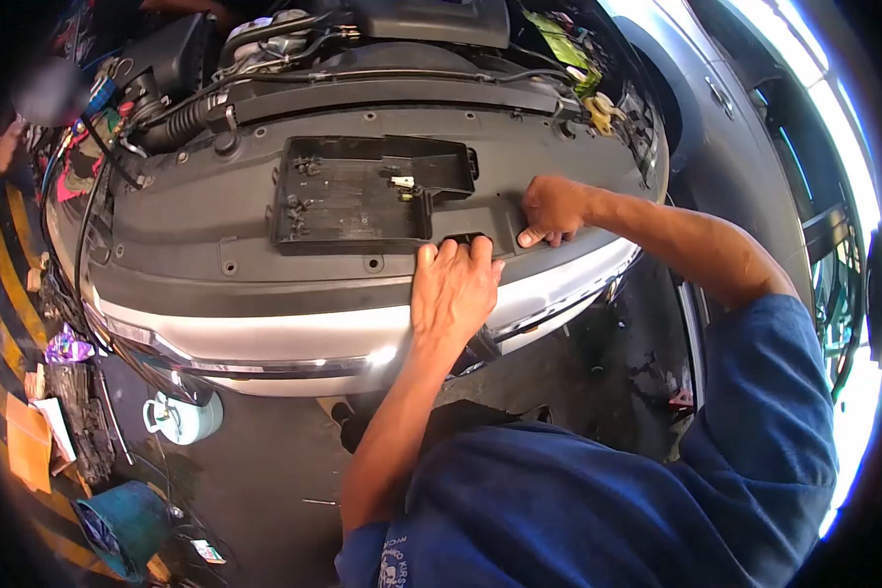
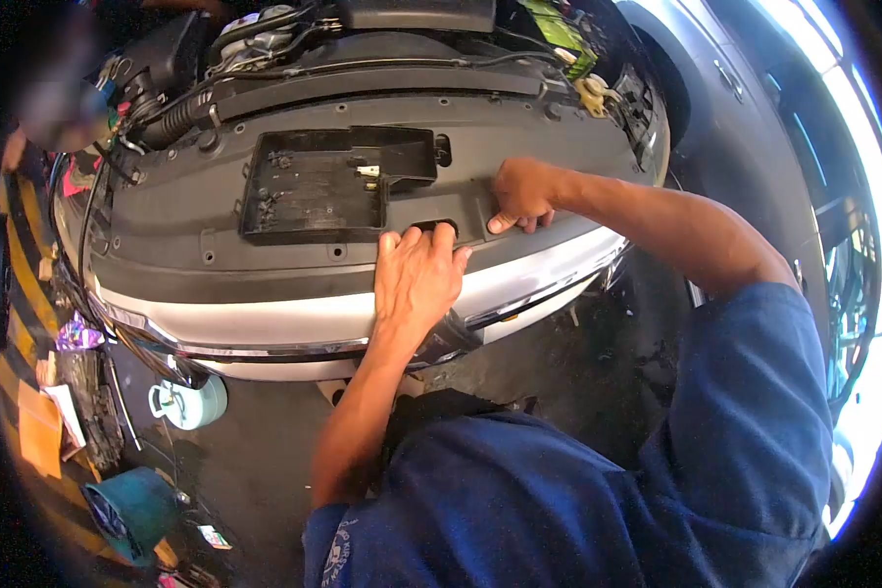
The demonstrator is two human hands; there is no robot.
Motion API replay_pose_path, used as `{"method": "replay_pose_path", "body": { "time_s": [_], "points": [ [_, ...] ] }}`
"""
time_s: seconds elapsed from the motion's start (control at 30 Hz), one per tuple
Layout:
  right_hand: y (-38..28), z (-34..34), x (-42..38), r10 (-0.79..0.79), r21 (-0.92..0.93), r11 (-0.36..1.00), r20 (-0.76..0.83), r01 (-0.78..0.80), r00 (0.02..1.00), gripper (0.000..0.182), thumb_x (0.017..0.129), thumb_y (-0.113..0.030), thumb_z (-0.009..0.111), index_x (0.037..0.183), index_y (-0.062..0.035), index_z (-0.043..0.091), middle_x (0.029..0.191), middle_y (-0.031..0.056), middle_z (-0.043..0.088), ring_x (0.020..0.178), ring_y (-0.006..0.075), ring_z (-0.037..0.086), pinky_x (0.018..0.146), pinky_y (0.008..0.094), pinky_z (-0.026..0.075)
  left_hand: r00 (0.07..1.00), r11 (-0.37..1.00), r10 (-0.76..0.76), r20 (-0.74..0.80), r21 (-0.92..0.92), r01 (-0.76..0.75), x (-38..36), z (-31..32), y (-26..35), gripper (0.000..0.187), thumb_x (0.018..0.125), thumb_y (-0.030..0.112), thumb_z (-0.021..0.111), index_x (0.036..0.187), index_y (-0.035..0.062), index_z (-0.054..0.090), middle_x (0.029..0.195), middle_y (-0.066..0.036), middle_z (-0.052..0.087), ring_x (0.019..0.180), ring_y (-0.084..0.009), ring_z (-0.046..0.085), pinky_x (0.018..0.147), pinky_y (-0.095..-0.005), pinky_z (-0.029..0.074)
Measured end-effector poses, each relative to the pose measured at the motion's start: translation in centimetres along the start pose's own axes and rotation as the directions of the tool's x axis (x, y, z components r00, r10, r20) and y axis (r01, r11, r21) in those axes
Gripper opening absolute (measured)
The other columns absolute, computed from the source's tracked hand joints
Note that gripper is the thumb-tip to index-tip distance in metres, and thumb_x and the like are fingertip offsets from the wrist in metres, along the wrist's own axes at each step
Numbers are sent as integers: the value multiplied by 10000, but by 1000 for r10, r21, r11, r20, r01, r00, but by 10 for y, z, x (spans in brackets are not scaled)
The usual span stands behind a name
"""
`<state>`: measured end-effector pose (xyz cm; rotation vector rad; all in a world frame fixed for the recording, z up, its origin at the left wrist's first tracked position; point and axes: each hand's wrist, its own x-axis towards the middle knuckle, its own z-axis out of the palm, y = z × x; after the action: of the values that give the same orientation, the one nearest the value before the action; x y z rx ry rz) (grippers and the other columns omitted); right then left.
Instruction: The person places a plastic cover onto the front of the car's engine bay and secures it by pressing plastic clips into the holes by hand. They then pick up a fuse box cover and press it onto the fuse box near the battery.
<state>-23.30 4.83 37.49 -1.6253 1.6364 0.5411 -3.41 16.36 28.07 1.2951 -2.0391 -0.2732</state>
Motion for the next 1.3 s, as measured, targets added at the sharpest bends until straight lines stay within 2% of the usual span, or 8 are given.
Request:
{"method": "replay_pose_path", "body": {
  "time_s": [0.3, 0.43, 0.53, 0.67, 0.83, 0.87, 1.03, 1.3],
  "points": [
    [-20, -9, -19, -262, -344, 918, -151, 198, 953, 634, 753, -602, 843, 773, 15, 694, 661, 120, 684, 632, 241, 685, 587, 407, 533, 985, 995, 97, -143, 35, -93, -10, 0, -3, 152, 897, 225, 680, 866, 92, 613, 772, -80, 663, 828, -252, 629, 839, -419, 430],
    [-89, -15, -52, -529, -396, 844, -495, 363, 690, 347, 837, -352, 799, 926, -20, 746, 893, 200, 732, 892, 388, 706, 788, 473, 534, 955, 990, 135, -265, -7, -142, -16, 3, -2, 190, 815, 127, 697, 983, 41, 673, 1039, -117, 693, 986, -285, 637, 917, -433, 471],
    [-128, -9, -38, -751, -449, 660, -370, 602, 548, 212, 879, -204, 745, 982, -20, 732, 909, 195, 726, 909, 385, 699, 807, 452, 531, 934, 966, 195, -300, -105, -235, -19, -4, -3, 241, 778, 81, 706, 1013, 31, 685, 1109, -132, 693, 1059, -305, 637, 940, -434, 482],
    [-172, 1, -13, -764, -417, 645, -355, 640, 538, 286, 871, -181, 762, 1108, -25, 730, 1021, 195, 737, 1000, 373, 701, 886, 451, 540, 902, 903, 252, -350, -249, -349, -50, -23, -14, 239, 737, 67, 720, 973, 39, 695, 1080, -129, 688, 1045, -306, 645, 943, -455, 502],
    [-218, 25, -1, -751, -287, 660, -279, 694, 599, 352, 869, -176, 771, 1175, -12, 708, 1102, 202, 727, 1088, 384, 680, 941, 455, 530, 900, 928, 53, -434, -310, -204, -93, -101, -50, 207, 703, -33, 635, 879, 47, 708, 904, -93, 724, 839, -287, 687, 801, -409, 522],
    [-219, 32, 12, -808, -354, 587, -306, 728, 503, 373, 865, -172, 786, 1180, 5, 693, 1054, 186, 713, 898, 327, 701, 836, 431, 558, 888, 932, 13, -460, -316, -178, -96, -115, -62, 209, 704, -55, 614, 870, 37, 703, 894, -99, 724, 802, -285, 684, 777, -394, 516],
    [-239, 48, 26, -699, -211, 705, -362, 677, 616, 373, 821, -201, 840, 1089, 22, 706, 975, 176, 732, 877, 300, 716, 796, 399, 556, 868, 974, -59, -493, -220, -59, -82, -168, -121, 191, 767, -44, 645, 940, 19, 693, 914, -127, 715, 822, -316, 667, 762, -409, 513],
    [-231, 56, 21, -531, 109, 772, -430, 626, 730, 401, 820, -80, 835, 1167, 6, 653, 866, 64, 712, 820, 146, 656, 802, 330, 535, 972, 993, -82, -219, -106, 60, -45, -178, -169, 522, 813, 230, 740, 1288, 77, 588, 1328, -125, 607, 1252, -315, 544, 1140, -527, 326]
  ]
}}
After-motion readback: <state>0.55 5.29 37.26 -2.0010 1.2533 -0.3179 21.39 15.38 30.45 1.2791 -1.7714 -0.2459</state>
